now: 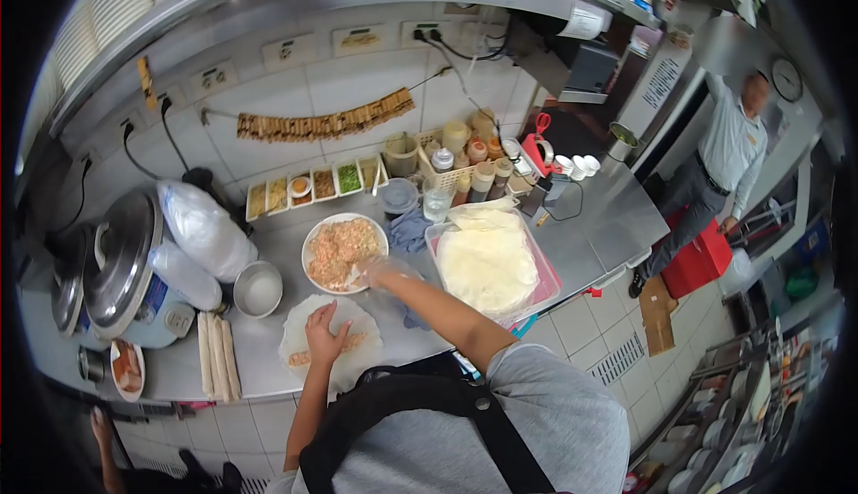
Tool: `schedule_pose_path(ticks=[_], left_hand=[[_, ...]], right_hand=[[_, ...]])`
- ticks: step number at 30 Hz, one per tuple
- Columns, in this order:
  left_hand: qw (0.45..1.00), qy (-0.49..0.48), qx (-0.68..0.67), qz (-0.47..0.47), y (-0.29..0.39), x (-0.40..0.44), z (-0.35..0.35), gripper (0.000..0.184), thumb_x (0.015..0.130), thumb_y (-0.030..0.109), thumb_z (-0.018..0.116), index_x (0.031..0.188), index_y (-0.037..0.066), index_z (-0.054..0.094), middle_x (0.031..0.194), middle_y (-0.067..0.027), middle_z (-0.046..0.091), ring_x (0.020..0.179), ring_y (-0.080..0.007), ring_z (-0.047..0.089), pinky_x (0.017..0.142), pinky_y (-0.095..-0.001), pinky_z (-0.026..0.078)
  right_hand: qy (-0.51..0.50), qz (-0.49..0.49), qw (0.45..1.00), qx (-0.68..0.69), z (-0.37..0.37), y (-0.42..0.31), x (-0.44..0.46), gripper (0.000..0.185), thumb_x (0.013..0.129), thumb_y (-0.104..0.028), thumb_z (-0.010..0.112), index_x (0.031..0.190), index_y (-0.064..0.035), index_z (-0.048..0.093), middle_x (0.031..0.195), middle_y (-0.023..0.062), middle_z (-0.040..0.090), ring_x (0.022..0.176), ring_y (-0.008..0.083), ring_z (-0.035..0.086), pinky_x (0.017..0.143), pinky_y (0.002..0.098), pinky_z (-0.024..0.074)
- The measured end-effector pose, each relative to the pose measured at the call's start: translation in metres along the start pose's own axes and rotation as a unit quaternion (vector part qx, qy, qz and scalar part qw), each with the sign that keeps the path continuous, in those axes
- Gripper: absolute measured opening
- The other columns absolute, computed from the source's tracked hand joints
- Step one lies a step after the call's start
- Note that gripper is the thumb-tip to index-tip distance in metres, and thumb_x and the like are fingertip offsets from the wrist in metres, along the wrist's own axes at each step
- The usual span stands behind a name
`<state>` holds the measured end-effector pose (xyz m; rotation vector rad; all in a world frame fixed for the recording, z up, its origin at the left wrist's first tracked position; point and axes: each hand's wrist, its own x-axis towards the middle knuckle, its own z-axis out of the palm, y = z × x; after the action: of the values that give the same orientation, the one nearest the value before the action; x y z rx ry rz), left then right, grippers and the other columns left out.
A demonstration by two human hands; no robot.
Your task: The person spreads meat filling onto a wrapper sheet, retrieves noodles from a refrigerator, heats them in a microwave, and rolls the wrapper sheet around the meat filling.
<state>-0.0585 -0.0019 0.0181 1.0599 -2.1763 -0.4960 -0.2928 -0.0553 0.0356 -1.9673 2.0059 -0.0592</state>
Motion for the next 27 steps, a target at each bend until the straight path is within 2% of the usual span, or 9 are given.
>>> schedule_pose_path(ticks=[3,5,8,11,14,18,22,24,27], left_hand=[[0.999,0.029,0.007,-0.031,-0.012,-0.009,-0.007,0.054,0.072,0.027,0.074,0.122,0.012,0.06,0.11,-0.0139,0.061,0.104,-0.0312,0.054,0.089,-0.043,0.041],[0.998,0.055,0.016,-0.036,-0.027,-0.015,-0.009,0.051,0.074,0.025,0.072,0.122,0.011,0.06,0.108,-0.0159,0.062,0.102,-0.0327,0.056,0.088,-0.0438,0.042],[0.994,0.079,0.026,-0.067,-0.026,-0.015,-0.023,0.045,0.076,0.022,0.07,0.118,0.008,0.061,0.103,-0.0159,0.061,0.098,-0.034,0.056,0.087,-0.042,0.044],[0.989,0.119,0.036,-0.08,-0.034,-0.019,-0.029,0.035,0.077,0.023,0.07,0.109,0.008,0.065,0.103,-0.013,0.063,0.096,-0.032,0.058,0.085,-0.0414,0.045],[0.986,0.137,0.023,-0.091,-0.031,-0.02,-0.036,0.027,0.077,0.022,0.07,0.101,0.008,0.068,0.099,-0.0107,0.065,0.095,-0.0303,0.058,0.083,-0.0411,0.046],[0.987,0.125,0.029,-0.097,-0.034,-0.029,-0.032,0.022,0.078,0.021,0.069,0.097,0.009,0.069,0.097,-0.0089,0.065,0.093,-0.0291,0.059,0.081,-0.0402,0.046],[0.993,0.07,0.014,-0.094,-0.027,-0.033,-0.028,0.02,0.077,0.02,0.07,0.094,0.01,0.07,0.095,-0.0078,0.066,0.091,-0.0283,0.059,0.081,-0.039,0.046],[0.994,0.059,0.016,-0.092,-0.021,-0.035,-0.026,0.018,0.076,0.017,0.07,0.092,0.009,0.07,0.094,-0.0086,0.066,0.09,-0.0287,0.059,0.082,-0.0385,0.047],[0.997,0.028,0.008,-0.076,-0.017,-0.037,-0.02,0.016,0.075,0.017,0.07,0.089,0.009,0.07,0.093,-0.0078,0.066,0.09,-0.0279,0.059,0.081,-0.0384,0.047]], right_hand=[[-0.002,-0.009,1.0,0.005,-0.001,0.009,0.013,0.026,0.079,-0.024,0.056,0.091,-0.0049,0.068,0.096,0.0142,0.067,0.087,0.0301,0.065,0.08,0.0418,0.05],[-0.002,-0.272,0.961,-0.05,0.053,0.051,0.065,0.021,0.081,-0.021,0.055,0.086,-0.0065,0.069,0.088,0.0129,0.065,0.079,0.0289,0.061,0.073,0.0433,0.0486],[-0.12,-0.212,0.928,0.283,0.005,0.047,0.031,0.03,0.091,-0.028,0.052,0.108,-0.0055,0.065,0.108,0.0113,0.063,0.102,0.0252,0.057,0.095,0.0352,0.0418],[-0.085,-0.27,0.957,0.056,-0.02,0.017,-0.001,0.047,0.091,-0.034,0.055,0.126,-0.0027,0.053,0.119,0.0082,0.061,0.107,0.0208,0.056,0.097,0.0305,0.0405],[-0.224,-0.046,0.88,0.417,-0.031,-0.025,-0.05,0.043,0.093,-0.034,0.054,0.121,-0.0022,0.056,0.115,0.007,0.062,0.104,0.017,0.056,0.095,0.0285,0.0408],[-0.199,-0.102,0.946,0.235,0.043,-0.014,-0.041,0.03,0.093,-0.028,0.056,0.109,-0.0033,0.063,0.101,0.004,0.065,0.093,0.012,0.057,0.087,0.025,0.0434],[-0.28,-0.166,0.894,0.307,0.049,-0.031,-0.061,0.026,0.091,-0.023,0.058,0.104,-0.0018,0.064,0.094,0.0033,0.067,0.086,0.0123,0.059,0.08,0.0265,0.0462],[-0.123,-0.167,0.906,0.368,0.046,-0.038,-0.078,0.019,0.085,-0.017,0.063,0.095,-0.0012,0.065,0.088,0.0058,0.067,0.081,0.0137,0.06,0.075,0.029,0.0472],[-0.131,-0.157,0.924,0.322,0.043,-0.034,-0.083,0.014,0.079,-0.012,0.066,0.088,-0.0021,0.066,0.084,0.0092,0.065,0.078,0.0169,0.061,0.071,0.0299,0.0472]])
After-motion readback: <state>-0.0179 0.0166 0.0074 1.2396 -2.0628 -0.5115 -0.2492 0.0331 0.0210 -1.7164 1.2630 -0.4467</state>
